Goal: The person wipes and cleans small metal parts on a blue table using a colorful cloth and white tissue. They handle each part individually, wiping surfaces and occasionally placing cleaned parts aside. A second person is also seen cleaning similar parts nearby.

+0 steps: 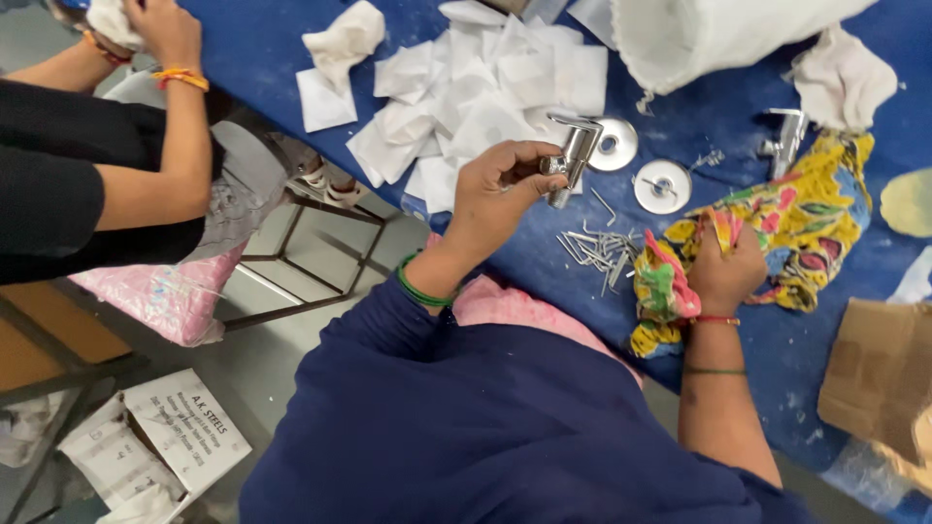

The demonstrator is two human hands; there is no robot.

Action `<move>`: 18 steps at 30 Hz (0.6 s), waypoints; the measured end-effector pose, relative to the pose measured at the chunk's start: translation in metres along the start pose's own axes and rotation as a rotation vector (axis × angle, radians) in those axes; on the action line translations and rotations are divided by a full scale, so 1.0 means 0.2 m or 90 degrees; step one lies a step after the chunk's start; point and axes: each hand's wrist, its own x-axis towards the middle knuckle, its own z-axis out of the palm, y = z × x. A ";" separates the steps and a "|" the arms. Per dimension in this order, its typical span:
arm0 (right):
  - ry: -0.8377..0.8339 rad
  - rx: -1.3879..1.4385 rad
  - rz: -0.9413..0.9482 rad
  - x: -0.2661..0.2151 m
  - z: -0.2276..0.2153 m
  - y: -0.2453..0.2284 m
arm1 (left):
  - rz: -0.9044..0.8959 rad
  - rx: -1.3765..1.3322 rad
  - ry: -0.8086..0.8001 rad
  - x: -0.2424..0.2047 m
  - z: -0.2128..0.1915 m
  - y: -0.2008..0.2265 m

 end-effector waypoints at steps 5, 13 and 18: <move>-0.004 -0.021 0.019 0.00 0.00 -0.01 | 0.504 0.674 0.026 0.24 -0.32 0.20; -0.009 -0.014 0.030 0.00 -0.01 -0.07 | 0.394 0.905 0.218 0.95 -1.10 0.09; -0.012 0.008 0.051 0.01 -0.01 -0.08 | 0.410 0.832 0.232 1.13 -1.28 -0.25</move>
